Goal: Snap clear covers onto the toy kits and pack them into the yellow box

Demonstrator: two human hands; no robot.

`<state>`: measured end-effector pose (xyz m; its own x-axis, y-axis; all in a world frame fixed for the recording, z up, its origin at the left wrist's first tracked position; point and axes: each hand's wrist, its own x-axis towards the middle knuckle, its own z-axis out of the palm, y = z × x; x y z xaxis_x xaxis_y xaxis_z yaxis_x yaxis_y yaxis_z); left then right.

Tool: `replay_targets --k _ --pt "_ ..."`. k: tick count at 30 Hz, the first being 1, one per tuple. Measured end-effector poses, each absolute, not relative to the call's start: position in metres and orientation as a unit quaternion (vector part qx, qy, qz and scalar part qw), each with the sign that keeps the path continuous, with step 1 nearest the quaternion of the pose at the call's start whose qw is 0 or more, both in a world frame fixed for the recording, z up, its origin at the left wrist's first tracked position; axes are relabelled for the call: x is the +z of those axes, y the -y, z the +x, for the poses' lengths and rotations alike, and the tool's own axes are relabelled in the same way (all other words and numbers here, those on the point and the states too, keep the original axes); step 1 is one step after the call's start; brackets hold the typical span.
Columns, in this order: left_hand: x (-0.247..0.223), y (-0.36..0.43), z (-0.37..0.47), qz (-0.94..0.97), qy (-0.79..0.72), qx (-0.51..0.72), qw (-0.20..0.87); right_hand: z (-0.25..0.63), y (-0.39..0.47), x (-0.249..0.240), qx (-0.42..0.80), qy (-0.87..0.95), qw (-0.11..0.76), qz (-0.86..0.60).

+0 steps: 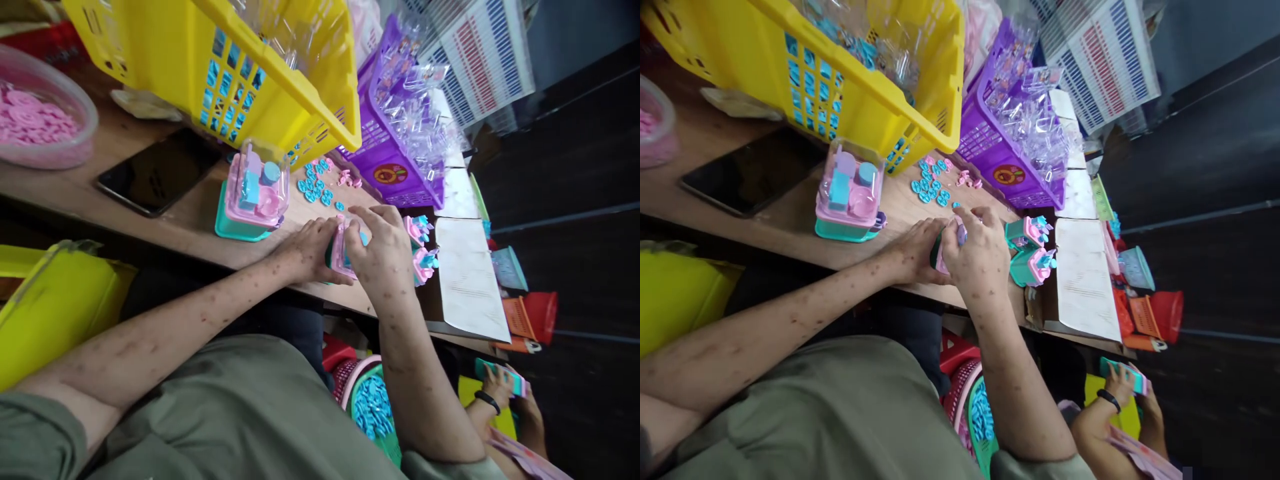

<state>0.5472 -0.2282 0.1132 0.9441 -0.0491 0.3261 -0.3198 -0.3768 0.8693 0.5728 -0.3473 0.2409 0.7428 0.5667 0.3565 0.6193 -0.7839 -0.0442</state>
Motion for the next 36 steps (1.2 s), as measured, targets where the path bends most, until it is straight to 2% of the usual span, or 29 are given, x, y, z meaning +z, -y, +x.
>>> replay_targets --k 5,8,13,18,22,27,32,36 --pt "0.111 0.227 0.549 0.834 0.113 0.117 0.527 0.570 0.346 0.235 -0.184 0.320 0.075 -0.926" --pt "0.114 0.226 0.547 0.824 0.116 0.126 0.540 0.575 0.360 0.232 -0.159 0.311 0.104 -0.931" --pt "0.117 0.225 0.544 0.796 0.122 0.141 0.575 0.596 0.393 0.220 -0.030 0.292 0.252 -0.922" --pt "0.113 0.223 0.543 0.803 0.123 0.141 0.566 0.599 0.404 0.207 0.053 0.228 0.412 -0.881" --pt "0.112 0.220 0.542 0.808 0.140 0.134 0.557 0.593 0.409 0.205 0.146 0.173 0.495 -0.839" --pt "0.110 0.217 0.541 0.806 0.178 0.132 0.549 0.595 0.420 0.198 0.155 0.128 0.554 -0.808" --pt "0.115 0.223 0.529 0.784 0.211 0.194 0.550 0.593 0.440 0.194 0.116 0.185 0.534 -0.817" --pt "0.130 0.229 0.510 0.802 0.220 0.235 0.503 0.577 0.450 0.192 0.129 0.177 0.567 -0.794"
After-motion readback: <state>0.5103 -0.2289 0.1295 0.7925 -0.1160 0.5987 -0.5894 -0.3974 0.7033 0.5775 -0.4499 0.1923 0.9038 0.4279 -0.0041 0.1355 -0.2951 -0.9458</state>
